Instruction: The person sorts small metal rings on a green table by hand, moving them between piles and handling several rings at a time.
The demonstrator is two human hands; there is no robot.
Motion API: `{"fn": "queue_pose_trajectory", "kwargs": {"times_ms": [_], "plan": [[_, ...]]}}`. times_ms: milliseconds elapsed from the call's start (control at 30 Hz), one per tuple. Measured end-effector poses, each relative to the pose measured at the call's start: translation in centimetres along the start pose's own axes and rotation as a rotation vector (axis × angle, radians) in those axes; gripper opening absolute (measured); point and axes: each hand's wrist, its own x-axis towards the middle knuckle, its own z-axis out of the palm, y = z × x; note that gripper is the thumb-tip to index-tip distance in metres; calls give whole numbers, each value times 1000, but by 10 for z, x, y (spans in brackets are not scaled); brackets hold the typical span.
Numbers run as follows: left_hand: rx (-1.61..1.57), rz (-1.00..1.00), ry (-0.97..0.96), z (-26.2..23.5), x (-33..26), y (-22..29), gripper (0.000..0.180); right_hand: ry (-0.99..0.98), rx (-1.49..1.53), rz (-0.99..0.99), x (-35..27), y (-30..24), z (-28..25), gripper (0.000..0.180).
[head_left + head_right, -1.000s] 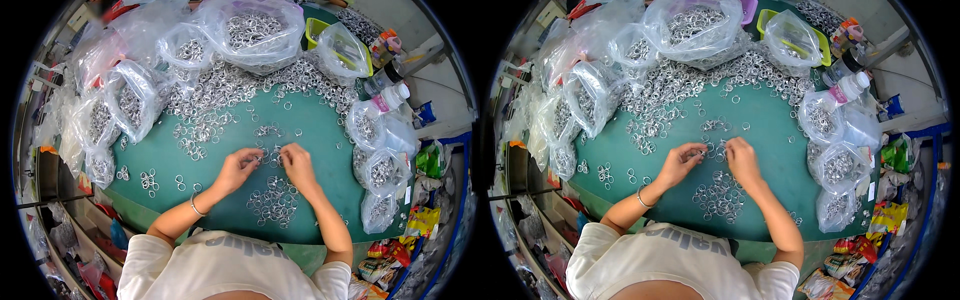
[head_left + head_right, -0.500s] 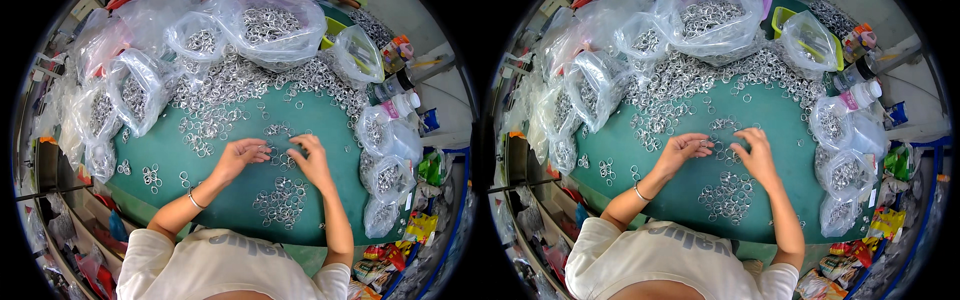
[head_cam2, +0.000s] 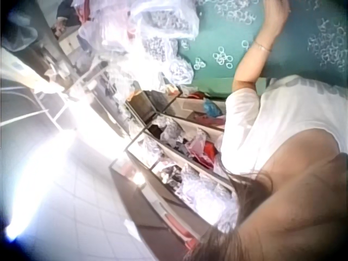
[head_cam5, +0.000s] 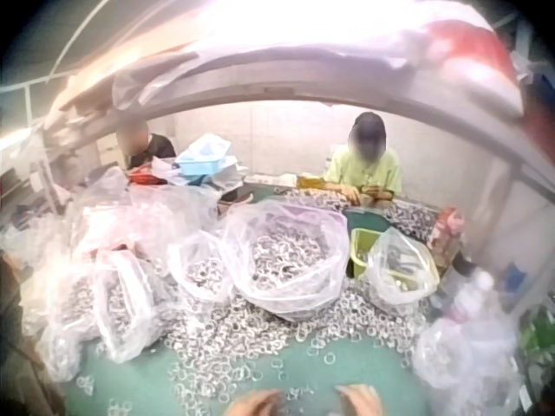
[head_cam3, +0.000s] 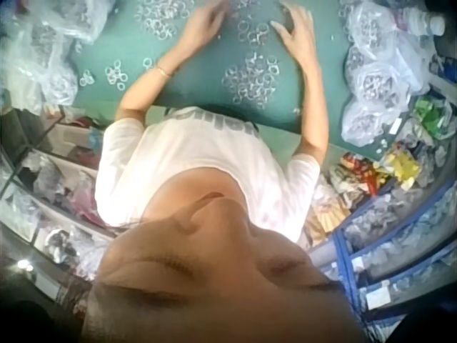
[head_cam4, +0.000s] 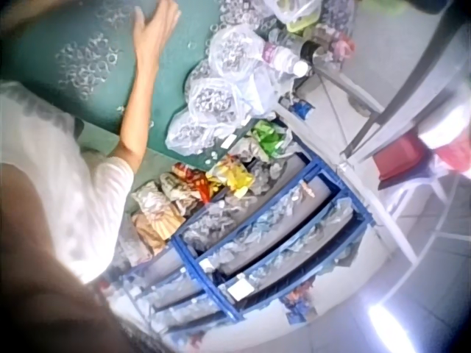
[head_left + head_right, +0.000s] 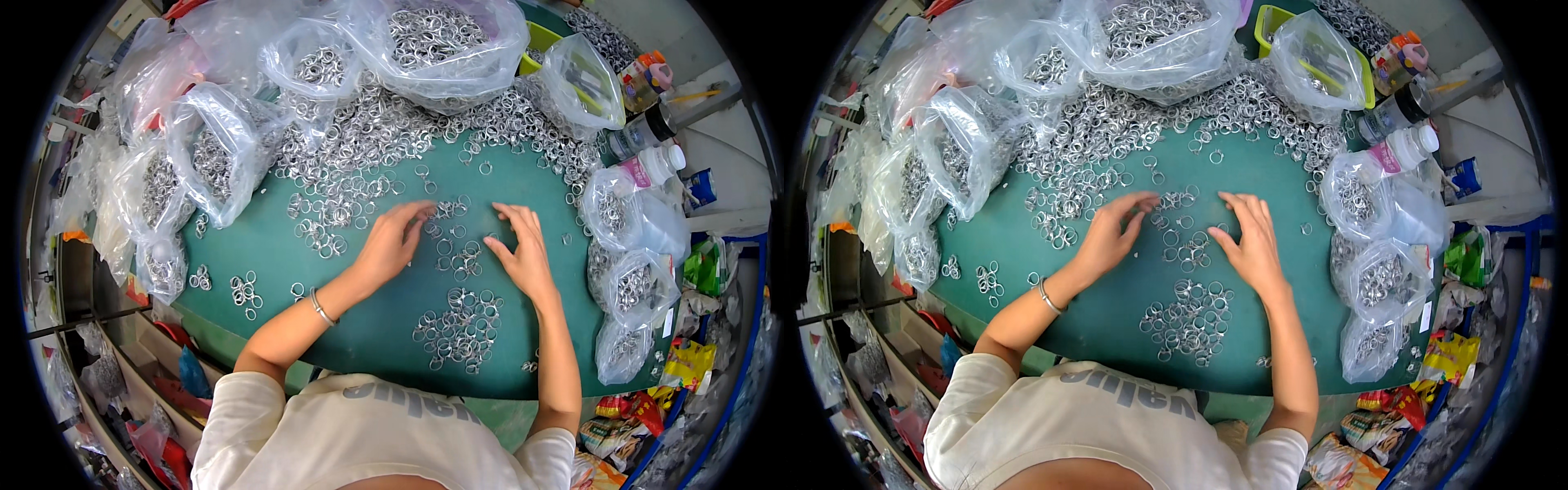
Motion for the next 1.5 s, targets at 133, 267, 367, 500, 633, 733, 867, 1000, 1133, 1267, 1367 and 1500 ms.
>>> {"fn": "queue_pose_trajectory", "kwargs": {"times_ms": [133, 267, 367, 500, 633, 733, 867, 1000, 1133, 1267, 1367, 1500], "plan": [[341, 298, -92, 12, 18, 3, 41, -91, -78, -127, 5, -4, 17, 40], [406, 339, -380, 5, 11, 1, 42, -258, 125, 68, -3, 14, 7, 33], [353, 325, -316, -2, -5, 3, 44, -187, 172, 192, -12, 8, -4, 31], [406, 263, -302, 6, -4, 22, 44, -98, 43, -27, -18, 1, 8, 28], [242, 260, -410, 11, -6, 11, 42, -148, 96, 64, -18, 4, 4, 17], [83, 182, -344, 7, -7, 7, 39, -106, 128, 188, -24, 6, -3, 10], [124, 213, -137, 10, 14, 23, 37, -102, 202, 201, -24, 4, -3, 11], [234, 445, -184, 34, 38, 5, 39, -133, 215, 236, -21, 4, -11, 16], [52, 300, -388, 35, 13, 1, 39, -123, 171, 180, -34, -5, -16, 34], [-115, 150, -376, 12, -11, 15, 39, -306, 135, 84, -49, 8, -14, 45], [26, 129, -156, 9, -15, 17, 39, -202, 231, 282, -36, -11, -20, 43], [240, 242, -128, 28, -25, 8, 40, -159, 48, 0, -38, 1, 0, 36]]}}
